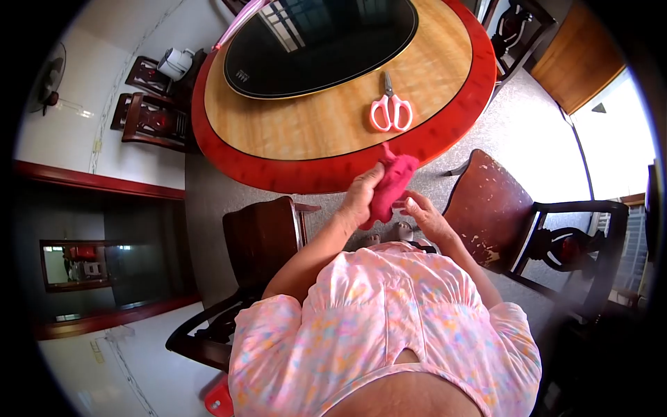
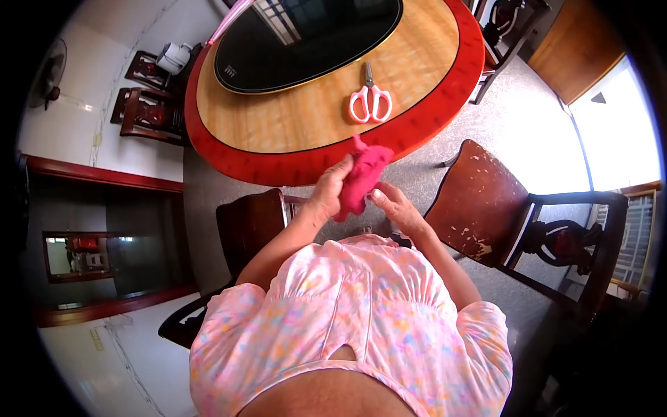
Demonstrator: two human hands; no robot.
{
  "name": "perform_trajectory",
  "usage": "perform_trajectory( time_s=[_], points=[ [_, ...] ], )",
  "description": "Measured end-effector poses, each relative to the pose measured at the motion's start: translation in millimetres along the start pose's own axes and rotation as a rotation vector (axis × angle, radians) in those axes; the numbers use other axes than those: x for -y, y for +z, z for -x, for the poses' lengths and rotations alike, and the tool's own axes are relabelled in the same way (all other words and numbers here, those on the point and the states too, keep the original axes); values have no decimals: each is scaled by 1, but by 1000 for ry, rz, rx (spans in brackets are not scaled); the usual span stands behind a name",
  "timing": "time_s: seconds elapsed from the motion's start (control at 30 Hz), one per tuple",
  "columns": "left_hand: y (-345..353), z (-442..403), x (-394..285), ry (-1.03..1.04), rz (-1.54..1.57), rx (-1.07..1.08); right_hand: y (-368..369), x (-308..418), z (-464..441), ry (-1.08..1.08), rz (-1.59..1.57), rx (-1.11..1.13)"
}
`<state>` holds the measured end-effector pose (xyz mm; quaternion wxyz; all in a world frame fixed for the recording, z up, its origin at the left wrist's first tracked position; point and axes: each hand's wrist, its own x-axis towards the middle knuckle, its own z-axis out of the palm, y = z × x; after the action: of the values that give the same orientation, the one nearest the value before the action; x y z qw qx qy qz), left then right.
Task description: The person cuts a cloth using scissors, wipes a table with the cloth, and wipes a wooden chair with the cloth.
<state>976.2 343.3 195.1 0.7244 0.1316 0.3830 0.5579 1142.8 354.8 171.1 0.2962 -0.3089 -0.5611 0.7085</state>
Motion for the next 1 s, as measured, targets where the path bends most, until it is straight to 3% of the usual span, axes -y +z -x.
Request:
perform_trajectory(
  time_s=[0.1,0.2,0.27,0.37,0.47,0.53,0.6,0.7,0.73,0.8,0.93,1.0],
  points=[
    [10,-10,13,2,-241,84,3,-8,-2,225,-479,-191],
    [10,-18,10,57,-516,158,-10,-12,9,176,-378,-302],
    [5,-26,6,174,-881,169,-21,-12,19,155,-349,-340],
    [3,-30,-2,24,-952,151,-44,-15,33,78,-520,-542],
    [-11,-55,2,-68,-1025,130,-53,21,48,-96,-589,-524],
    [-16,-80,-7,279,-1237,62,-69,25,61,-162,-809,-432],
    [-23,-114,-22,392,-1331,-65,-76,27,65,-286,-884,-291],
    [-5,-148,-39,714,-1561,-315,-92,-4,66,-208,-1129,-113],
    [-6,-164,-41,735,-1673,-385,-89,-15,64,-214,-1128,-116],
    [-6,-190,-42,549,-1720,-446,-74,-28,58,-183,-1410,-294],
    [-5,-213,-38,391,-1819,-469,-55,-7,57,-203,-1338,-209],
    [6,-211,-37,202,-1890,-614,-64,-7,58,-221,-1330,-241]
  ],
)
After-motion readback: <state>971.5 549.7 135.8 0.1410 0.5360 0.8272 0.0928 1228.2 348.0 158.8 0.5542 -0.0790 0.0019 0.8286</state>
